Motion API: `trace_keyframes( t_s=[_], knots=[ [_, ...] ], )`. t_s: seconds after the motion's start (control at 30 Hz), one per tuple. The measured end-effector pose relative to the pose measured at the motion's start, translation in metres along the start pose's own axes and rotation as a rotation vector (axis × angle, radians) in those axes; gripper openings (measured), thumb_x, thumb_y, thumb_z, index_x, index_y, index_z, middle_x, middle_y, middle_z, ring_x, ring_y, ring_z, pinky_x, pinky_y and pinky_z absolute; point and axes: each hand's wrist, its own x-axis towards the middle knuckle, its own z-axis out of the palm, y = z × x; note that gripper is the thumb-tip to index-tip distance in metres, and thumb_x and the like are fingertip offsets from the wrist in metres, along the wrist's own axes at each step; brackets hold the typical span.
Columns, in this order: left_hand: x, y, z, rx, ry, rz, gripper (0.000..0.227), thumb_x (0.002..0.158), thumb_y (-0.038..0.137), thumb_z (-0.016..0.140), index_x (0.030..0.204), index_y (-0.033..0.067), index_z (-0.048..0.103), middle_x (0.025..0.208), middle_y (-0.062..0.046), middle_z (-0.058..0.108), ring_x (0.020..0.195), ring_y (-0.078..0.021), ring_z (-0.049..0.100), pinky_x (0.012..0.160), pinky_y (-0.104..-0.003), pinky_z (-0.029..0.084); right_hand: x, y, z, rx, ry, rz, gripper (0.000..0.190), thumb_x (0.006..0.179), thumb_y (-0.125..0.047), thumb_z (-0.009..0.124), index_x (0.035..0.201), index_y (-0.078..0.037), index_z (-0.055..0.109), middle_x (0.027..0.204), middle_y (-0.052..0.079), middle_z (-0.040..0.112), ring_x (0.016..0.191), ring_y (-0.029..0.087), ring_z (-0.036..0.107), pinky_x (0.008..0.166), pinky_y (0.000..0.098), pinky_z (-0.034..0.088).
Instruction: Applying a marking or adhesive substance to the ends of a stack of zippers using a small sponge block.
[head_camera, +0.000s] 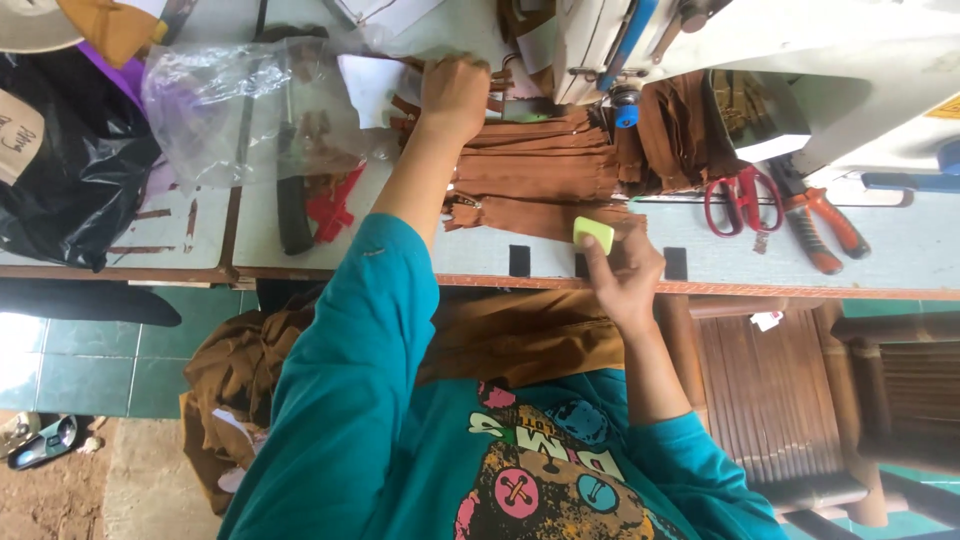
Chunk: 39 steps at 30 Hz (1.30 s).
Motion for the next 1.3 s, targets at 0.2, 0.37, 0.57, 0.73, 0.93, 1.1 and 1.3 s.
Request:
trace_keyframes(
  t_s=[0.2,0.37,0.57,0.73,0.93,1.1,1.3],
  knots=[
    [-0.012,-0.013,-0.013,0.05,0.223,0.007,0.014,0.08,-0.002,0.083,0.085,0.0106,0.079,0.068,-0.006,0.071,0.066,-0.0215,0.064,0.069,-0.038,0.058,0.002,-0.001,-0.001,-0.026,-0.03,0.015,0.019,0.102,-0.021,0.07,0.093,-0.007,0.063,0.085,0.003,0.067,0.075,0.014,0.058,0.066,0.0287,0.044],
    [-0.04,-0.021,-0.097,-0.087,0.55,0.044,0.01,0.094,0.009,0.077,0.089,0.0003,0.076,0.103,-0.012,0.068,0.094,-0.0333,0.061,0.076,-0.046,0.059,0.003,-0.003,-0.004,-0.006,-0.059,0.022,0.022,0.103,-0.021,0.07,0.092,-0.008,0.057,0.085,0.001,0.062,0.077,0.013,0.054,0.069,0.0285,0.043],
    [-0.082,-0.026,-0.187,-0.266,1.005,0.096,0.006,0.099,0.007,0.062,0.093,0.0074,0.059,0.079,-0.011,0.056,0.067,-0.0319,0.048,0.063,-0.04,0.041,-0.006,-0.003,0.003,0.063,0.016,0.161,0.022,0.105,-0.026,0.066,0.098,-0.009,0.055,0.087,0.003,0.061,0.077,0.012,0.054,0.066,0.0273,0.042],
    [-0.145,0.033,-0.254,-0.888,0.881,0.22,0.013,0.109,0.01,0.056,0.097,0.0115,0.061,0.066,-0.002,0.062,0.055,-0.0135,0.063,0.054,-0.028,0.049,0.0,-0.054,0.009,0.339,0.171,0.103,0.021,0.112,-0.025,0.053,0.117,-0.006,0.045,0.105,0.013,0.064,0.083,0.019,0.068,0.076,0.0292,0.06],
    [-0.183,0.101,-0.219,-1.257,0.499,0.269,0.014,0.104,0.016,0.065,0.108,0.0131,0.053,0.079,0.002,0.066,0.054,-0.0063,0.053,0.047,-0.02,0.041,0.015,-0.113,-0.003,0.172,0.293,-0.029,0.027,0.115,-0.03,0.044,0.123,-0.004,0.04,0.122,0.022,0.063,0.106,0.026,0.057,0.091,0.0353,0.044],
    [-0.211,0.135,-0.128,-1.399,0.433,0.187,0.008,0.1,0.013,0.068,0.106,0.0107,0.063,0.089,-0.008,0.069,0.062,-0.0159,0.068,0.05,-0.026,0.058,-0.004,-0.07,0.004,-0.22,0.103,0.202,0.026,0.116,-0.029,0.047,0.111,-0.004,0.047,0.058,0.003,0.062,0.054,0.027,0.068,0.061,0.039,0.052],
    [-0.237,0.139,-0.103,-1.506,0.358,0.027,0.006,0.102,0.009,0.066,0.105,0.0052,0.063,0.093,-0.012,0.069,0.075,-0.023,0.074,0.063,-0.034,0.065,-0.027,-0.028,0.012,-0.237,0.057,0.261,0.025,0.115,-0.026,0.048,0.115,-0.001,0.045,0.053,0.008,0.06,0.051,0.03,0.066,0.056,0.041,0.05]
  ],
)
